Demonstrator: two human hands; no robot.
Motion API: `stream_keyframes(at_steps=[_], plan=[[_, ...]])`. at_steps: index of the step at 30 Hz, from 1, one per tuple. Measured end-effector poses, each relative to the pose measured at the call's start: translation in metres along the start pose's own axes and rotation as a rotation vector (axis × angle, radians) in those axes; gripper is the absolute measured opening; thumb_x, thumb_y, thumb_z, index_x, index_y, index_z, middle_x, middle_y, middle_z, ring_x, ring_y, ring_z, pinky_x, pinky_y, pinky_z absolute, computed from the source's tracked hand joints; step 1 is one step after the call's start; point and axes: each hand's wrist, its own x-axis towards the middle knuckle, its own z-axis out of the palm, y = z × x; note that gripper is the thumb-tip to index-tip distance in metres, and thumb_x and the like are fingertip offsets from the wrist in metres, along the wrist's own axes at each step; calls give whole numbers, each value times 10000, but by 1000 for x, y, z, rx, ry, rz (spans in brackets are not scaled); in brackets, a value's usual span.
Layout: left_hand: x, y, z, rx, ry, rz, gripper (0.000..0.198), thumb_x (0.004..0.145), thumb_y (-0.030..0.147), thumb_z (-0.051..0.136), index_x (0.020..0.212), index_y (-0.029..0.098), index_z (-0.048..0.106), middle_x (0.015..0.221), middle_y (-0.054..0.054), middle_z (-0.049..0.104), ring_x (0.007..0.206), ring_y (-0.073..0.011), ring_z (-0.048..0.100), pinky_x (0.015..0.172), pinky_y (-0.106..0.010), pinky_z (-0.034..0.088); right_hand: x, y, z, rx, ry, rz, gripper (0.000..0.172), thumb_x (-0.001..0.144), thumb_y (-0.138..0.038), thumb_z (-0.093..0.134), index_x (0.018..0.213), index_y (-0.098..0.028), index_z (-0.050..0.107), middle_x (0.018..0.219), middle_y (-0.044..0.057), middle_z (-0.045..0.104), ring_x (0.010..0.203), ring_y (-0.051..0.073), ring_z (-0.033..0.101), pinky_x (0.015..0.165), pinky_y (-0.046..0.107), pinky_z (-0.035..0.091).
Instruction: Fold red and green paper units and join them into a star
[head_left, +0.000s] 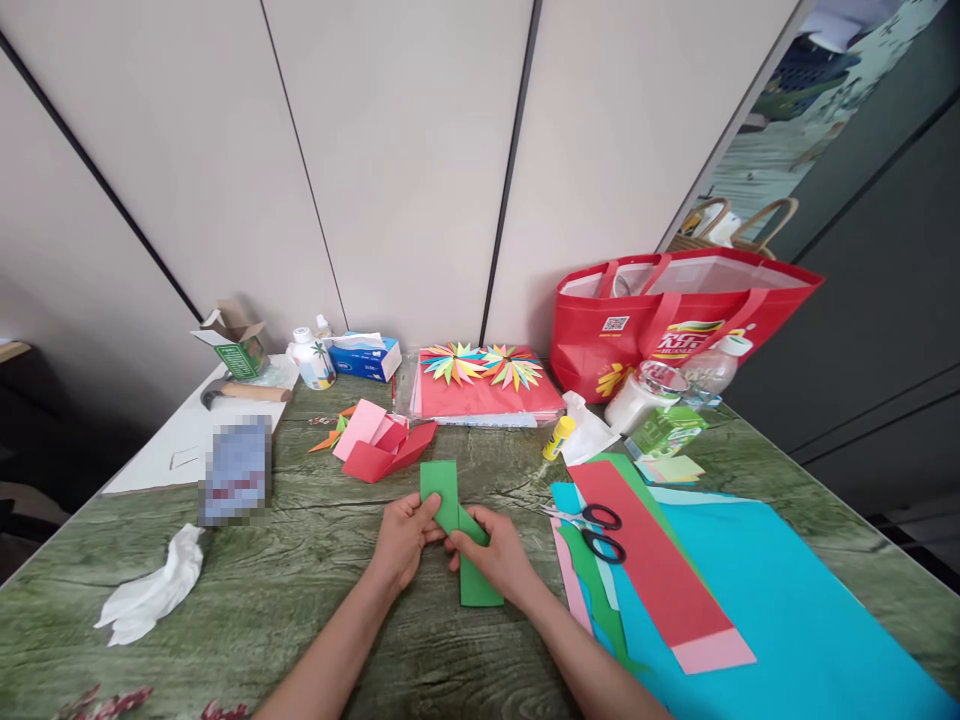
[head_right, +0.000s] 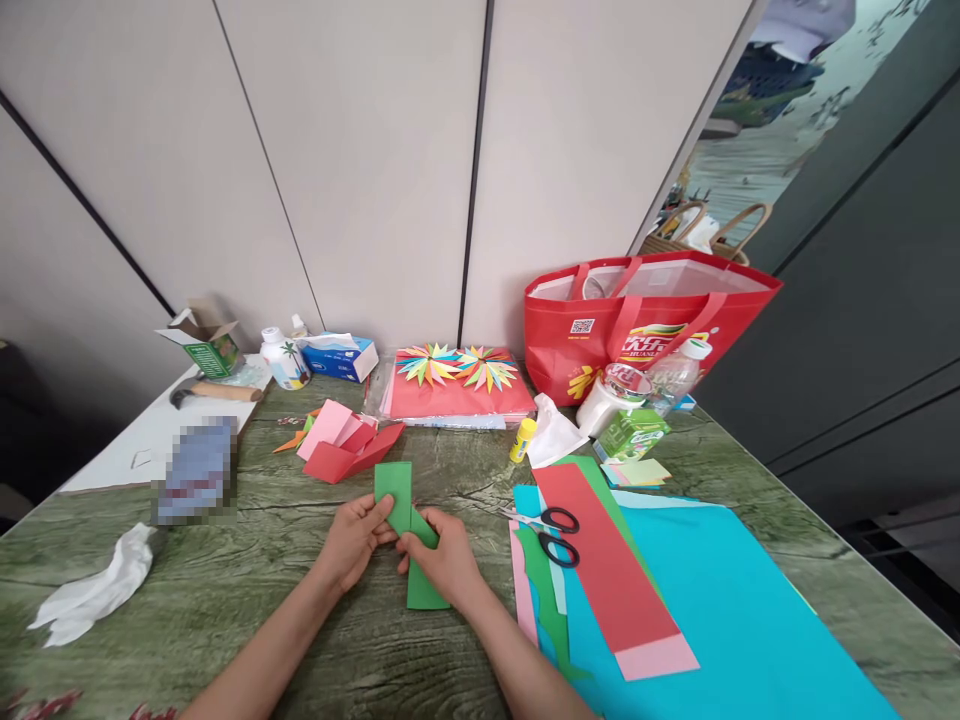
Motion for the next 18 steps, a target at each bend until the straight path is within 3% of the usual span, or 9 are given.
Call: stream_keyframes(at_steps=[6,10,13,16,18], plan=[[-1,-6,2,-14,142,69,267,532,320,783,577,113,620,502,-10,614,444,-101,542,444,-200,430,-2,0,2,-73,27,-100,186,716,-292,599,607,-189,488,541,-43,593,463,144,607,470,231,419],[0,-3,1,30,17,38,264,554,302,776,684,105,657,584,-32,646,503,-117,572,519,-236,475,-2,2,3,134,-3,43,325,649,-450,657,654,-185,468,632,2,647,457,165,618,397,233,419],[-1,-5,0,78,-57,21,266,534,265,791,690,106,647,543,-21,629,432,-101,527,428,-211,429,-1,6,3,188,-26,75,362,614,-475,686,691,-168,508,646,19,658,461,160,621,413,240,444],[-1,-9,-1,88,25,70,261,528,274,789,650,102,635,520,-25,629,364,-92,477,335,-198,363,1,10,2,160,-46,48,322,635,-452,684,719,-167,559,665,14,665,496,156,630,458,249,473],[-1,-10,0,62,102,107,263,525,267,790,668,101,644,583,-52,666,403,-118,527,355,-215,398,1,11,0,152,-47,51,303,647,-448,677,744,-175,586,682,7,667,528,164,638,484,263,492]])
